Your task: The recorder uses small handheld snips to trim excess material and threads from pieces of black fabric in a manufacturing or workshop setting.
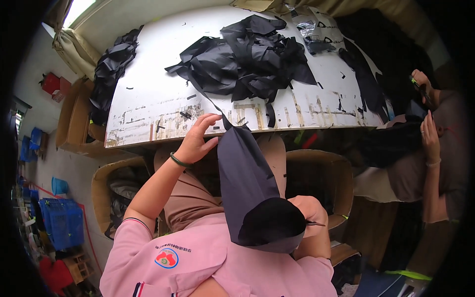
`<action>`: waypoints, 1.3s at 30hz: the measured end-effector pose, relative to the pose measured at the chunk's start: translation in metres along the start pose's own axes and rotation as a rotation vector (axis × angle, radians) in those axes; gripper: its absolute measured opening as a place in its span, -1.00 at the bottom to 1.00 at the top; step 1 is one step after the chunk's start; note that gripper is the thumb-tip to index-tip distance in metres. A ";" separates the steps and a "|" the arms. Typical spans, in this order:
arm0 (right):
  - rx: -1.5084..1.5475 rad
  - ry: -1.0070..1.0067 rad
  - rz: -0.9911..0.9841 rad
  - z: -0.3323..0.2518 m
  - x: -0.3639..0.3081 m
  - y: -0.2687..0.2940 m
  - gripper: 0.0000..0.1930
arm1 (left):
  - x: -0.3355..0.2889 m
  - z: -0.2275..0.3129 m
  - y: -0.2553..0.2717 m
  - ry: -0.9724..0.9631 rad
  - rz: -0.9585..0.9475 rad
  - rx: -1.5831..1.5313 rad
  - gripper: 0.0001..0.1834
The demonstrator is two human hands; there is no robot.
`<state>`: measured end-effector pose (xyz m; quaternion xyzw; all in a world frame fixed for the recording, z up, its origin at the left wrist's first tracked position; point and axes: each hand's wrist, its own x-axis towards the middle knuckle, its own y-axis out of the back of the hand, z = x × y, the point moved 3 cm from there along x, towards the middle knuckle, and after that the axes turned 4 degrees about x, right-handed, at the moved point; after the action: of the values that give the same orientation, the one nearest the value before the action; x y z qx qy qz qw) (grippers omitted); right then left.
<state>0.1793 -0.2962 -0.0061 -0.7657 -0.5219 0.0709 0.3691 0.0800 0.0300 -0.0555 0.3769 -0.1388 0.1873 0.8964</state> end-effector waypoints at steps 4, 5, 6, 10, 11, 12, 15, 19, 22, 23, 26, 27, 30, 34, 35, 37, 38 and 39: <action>0.087 0.064 0.025 0.000 -0.053 0.005 -0.57 | -0.009 -0.006 0.008 -0.010 0.225 -0.114 -0.93; 0.111 0.080 0.025 0.002 -0.066 0.008 -0.55 | -0.018 -0.008 0.018 0.121 0.313 -0.257 -0.96; 0.142 0.086 0.020 0.002 -0.069 0.010 -0.53 | -0.029 -0.004 0.037 0.171 0.443 -0.410 -0.96; 0.117 0.088 0.149 0.024 -0.073 0.025 -0.48 | -0.042 0.012 0.099 0.183 0.514 -0.654 -0.83; 0.093 0.073 0.202 0.030 -0.071 0.027 -0.46 | -0.048 0.020 0.099 0.183 0.512 -0.652 -0.83; 0.074 0.050 0.245 0.037 -0.063 0.026 -0.45 | -0.051 0.035 0.088 0.240 0.130 -0.655 -0.69; 0.008 -0.007 0.368 0.060 -0.030 0.020 -0.41 | -0.059 0.076 0.029 -0.034 -0.388 -0.386 -0.24; 0.119 -0.096 0.235 0.029 0.048 -0.071 -0.35 | -0.070 0.083 -0.039 -0.213 -0.460 -0.330 -0.28; -0.016 -0.029 0.151 0.017 0.063 -0.077 -0.33 | -0.059 0.100 -0.042 -0.067 -0.674 -0.655 -0.63; -0.061 -0.007 0.126 0.013 0.069 -0.076 -0.33 | -0.062 0.101 -0.042 -0.061 -0.661 -0.654 -0.63; -0.228 0.057 0.166 0.014 0.098 -0.017 -0.61 | -0.066 0.105 -0.039 0.123 -0.564 -1.048 -0.61; -0.298 -0.061 0.241 0.018 0.116 -0.028 -0.73 | -0.068 0.105 -0.029 0.288 -0.486 -1.193 -0.59; -0.964 0.123 0.397 0.053 0.128 0.022 -0.76 | -0.050 0.100 -0.001 0.577 0.028 -1.645 -0.72; -0.413 -0.095 0.637 0.096 0.096 0.033 -0.72 | -0.049 0.062 0.023 0.610 0.511 -1.556 -0.83; -0.406 -0.118 0.590 0.100 0.086 0.029 -0.67 | -0.052 0.054 0.024 0.574 0.567 -1.591 -0.80; -0.367 -0.055 0.468 0.110 0.072 0.019 -0.65 | -0.061 0.036 0.018 0.455 0.481 -1.667 -0.79; -0.285 -0.060 0.424 0.118 0.064 0.022 -0.57 | -0.064 0.032 0.015 0.328 0.404 -1.737 -0.78; -0.218 -0.044 0.410 0.121 0.059 0.022 -0.51 | -0.063 0.033 0.012 0.334 0.398 -1.738 -0.78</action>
<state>0.1622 -0.1908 -0.0913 -0.8894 -0.3679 0.1044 0.2506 0.0149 -0.0006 -0.0503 -0.4956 -0.1622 0.2202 0.8244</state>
